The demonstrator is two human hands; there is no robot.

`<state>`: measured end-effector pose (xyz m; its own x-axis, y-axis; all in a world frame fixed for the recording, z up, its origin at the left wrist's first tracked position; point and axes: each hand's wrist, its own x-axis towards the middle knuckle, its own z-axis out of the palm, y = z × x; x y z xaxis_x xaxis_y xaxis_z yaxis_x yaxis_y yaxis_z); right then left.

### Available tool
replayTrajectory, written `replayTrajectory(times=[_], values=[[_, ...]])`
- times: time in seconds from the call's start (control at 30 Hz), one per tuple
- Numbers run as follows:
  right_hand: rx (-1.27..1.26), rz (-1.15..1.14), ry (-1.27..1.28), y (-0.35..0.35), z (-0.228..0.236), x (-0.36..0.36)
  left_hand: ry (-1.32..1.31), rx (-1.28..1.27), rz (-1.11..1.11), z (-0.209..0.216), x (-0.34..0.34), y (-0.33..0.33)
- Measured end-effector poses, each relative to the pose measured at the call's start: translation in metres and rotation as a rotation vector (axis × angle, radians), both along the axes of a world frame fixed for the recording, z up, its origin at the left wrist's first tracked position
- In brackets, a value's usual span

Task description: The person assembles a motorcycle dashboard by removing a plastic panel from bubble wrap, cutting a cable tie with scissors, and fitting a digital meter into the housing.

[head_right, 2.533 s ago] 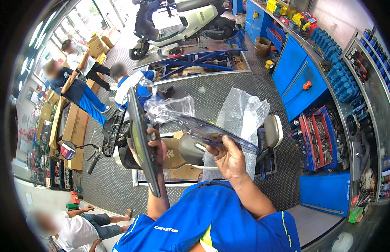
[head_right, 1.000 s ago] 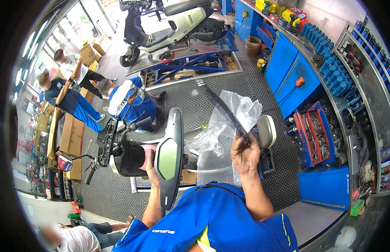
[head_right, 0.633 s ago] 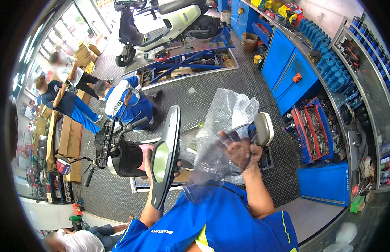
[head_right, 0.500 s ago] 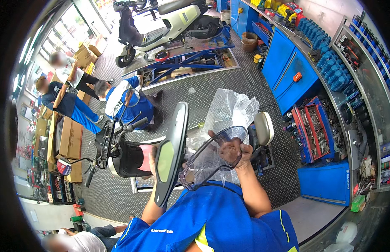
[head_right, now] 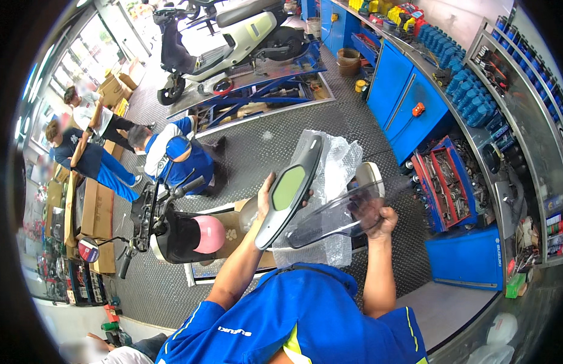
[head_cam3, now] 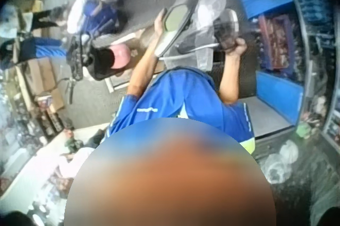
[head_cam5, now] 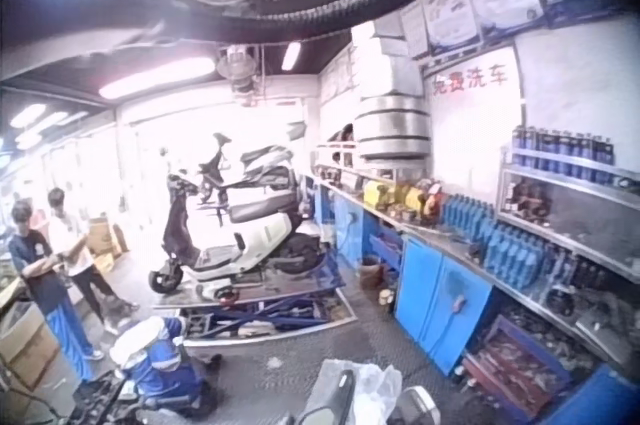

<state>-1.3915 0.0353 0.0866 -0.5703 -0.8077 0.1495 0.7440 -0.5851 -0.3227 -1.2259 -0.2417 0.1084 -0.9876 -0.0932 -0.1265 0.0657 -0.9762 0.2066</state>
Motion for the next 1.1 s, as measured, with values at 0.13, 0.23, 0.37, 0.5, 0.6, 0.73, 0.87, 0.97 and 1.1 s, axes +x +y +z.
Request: replayTrajectory(times=[0.13, 0.23, 0.37, 0.5, 0.6, 0.73, 0.87, 0.97, 1.1], values=[[-0.03, -0.093, 0.166, 0.053, 0.018, -0.011, 0.064, 0.003, -0.088, 0.006, -0.048, 0.006], [0.07, -0.212, 0.112, 0.078, 0.022, -0.001, 0.105, 0.005, -0.185, -0.02, -0.073, -0.002], [0.282, -0.228, 0.045, 0.08, 0.023, 0.017, -0.13, -0.045, -0.131, -0.077, -0.085, 0.004], [0.373, -0.107, -0.03, 0.054, 0.023, 0.036, -0.37, -0.376, 0.028, -0.186, -0.06, -0.028], [0.355, 0.072, 0.016, 0.048, 0.019, 0.046, -0.302, -0.322, -0.021, -0.174, -0.045, -0.019], [0.262, 0.247, 0.133, 0.035, 0.03, 0.062, -0.176, -0.247, -0.201, -0.109, -0.021, -0.019], [0.363, 0.333, 0.253, 0.024, 0.037, 0.069, -0.242, -0.24, -0.096, -0.066, 0.01, -0.016], [0.45, 0.384, 0.454, 0.016, 0.052, 0.052, -0.297, -0.24, -0.033, -0.041, 0.039, -0.012], [0.745, 0.486, 1.029, -0.015, 0.107, 0.01, -0.361, -0.239, -0.045, -0.011, 0.084, -0.002]])
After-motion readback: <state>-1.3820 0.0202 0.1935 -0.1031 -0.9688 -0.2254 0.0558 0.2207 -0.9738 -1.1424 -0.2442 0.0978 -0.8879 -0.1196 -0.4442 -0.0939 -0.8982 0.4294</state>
